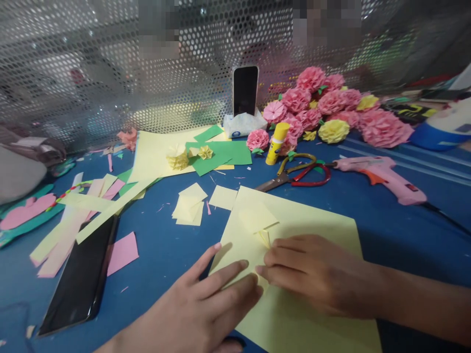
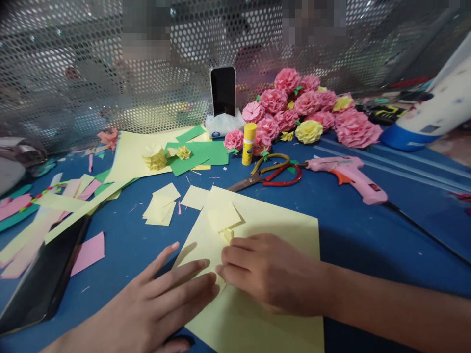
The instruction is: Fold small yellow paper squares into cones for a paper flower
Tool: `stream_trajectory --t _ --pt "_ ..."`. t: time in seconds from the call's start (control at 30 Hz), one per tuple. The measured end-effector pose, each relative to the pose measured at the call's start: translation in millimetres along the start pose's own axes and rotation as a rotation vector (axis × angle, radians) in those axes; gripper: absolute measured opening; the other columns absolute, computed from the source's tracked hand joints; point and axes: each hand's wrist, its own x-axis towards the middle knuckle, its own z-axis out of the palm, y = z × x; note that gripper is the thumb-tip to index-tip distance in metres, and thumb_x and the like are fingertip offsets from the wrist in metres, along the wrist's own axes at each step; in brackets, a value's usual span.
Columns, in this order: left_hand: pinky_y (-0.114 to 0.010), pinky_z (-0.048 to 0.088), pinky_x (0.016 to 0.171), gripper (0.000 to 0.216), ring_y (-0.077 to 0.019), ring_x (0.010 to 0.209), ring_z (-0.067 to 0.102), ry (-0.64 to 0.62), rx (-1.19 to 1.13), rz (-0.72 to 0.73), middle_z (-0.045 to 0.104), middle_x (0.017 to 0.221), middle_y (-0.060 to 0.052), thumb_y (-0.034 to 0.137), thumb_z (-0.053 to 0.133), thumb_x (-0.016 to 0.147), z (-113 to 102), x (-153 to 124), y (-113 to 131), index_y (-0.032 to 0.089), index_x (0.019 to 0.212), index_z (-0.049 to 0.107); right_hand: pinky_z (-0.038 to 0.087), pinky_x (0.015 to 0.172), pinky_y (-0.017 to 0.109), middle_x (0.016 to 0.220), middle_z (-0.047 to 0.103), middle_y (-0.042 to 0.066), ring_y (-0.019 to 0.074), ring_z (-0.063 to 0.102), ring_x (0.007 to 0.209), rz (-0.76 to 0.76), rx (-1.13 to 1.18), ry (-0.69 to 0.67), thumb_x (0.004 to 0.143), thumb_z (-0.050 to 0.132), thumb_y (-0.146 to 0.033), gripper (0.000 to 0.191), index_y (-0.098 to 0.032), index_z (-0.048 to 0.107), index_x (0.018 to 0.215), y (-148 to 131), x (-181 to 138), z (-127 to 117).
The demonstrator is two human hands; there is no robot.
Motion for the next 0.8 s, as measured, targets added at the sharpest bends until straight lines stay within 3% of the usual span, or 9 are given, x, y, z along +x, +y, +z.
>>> stream_trajectory --t 0.17,0.37,0.57,0.8 --pt "-0.05 -0.011 0.125 0.049 -0.0201 0.131 0.048 0.022 -0.023 -0.02 0.063 0.134 0.002 0.044 0.034 0.107 -1.3 1.0 1.4 0.015 0.14 0.055 0.042 0.077 0.028 0.1 0.066 0.006 0.0173 0.06 0.092 0.046 0.192 -0.049 0.107 0.043 -0.036 0.029 -0.016 0.062 0.117 10.5 -1.7 -1.8" --pt "-0.05 -0.012 0.124 0.05 -0.0204 0.131 0.048 -0.004 -0.027 -0.02 0.061 0.137 0.001 0.043 0.028 0.108 -1.6 -0.6 1.6 0.015 0.142 0.053 0.04 0.078 0.026 0.09 0.063 0.002 0.0141 0.055 0.083 0.083 0.374 -0.053 0.106 0.047 -0.027 0.022 -0.018 0.063 0.094 12.8 6.1 -1.5" --pt "-0.05 -0.007 0.125 0.051 -0.0203 0.131 0.049 0.04 -0.003 -0.008 0.062 0.136 -0.001 0.047 0.033 0.106 3.0 -3.5 2.4 0.016 0.14 0.055 0.036 0.074 0.027 0.088 0.059 0.0 0.0154 0.053 0.081 0.293 0.407 -0.119 0.097 0.058 -0.018 0.006 -0.018 0.059 0.091 2.7 12.5 1.5" --pt "-0.049 -0.001 0.127 0.047 -0.0174 0.129 0.051 0.111 0.002 -0.032 0.064 0.133 0.0 0.047 0.041 0.105 5.4 -2.1 4.1 0.018 0.138 0.057 0.034 0.075 0.03 0.091 0.057 0.001 0.0167 0.05 0.082 0.312 0.361 -0.093 0.098 0.055 -0.019 0.006 -0.019 0.055 0.092 -0.6 11.1 9.2"
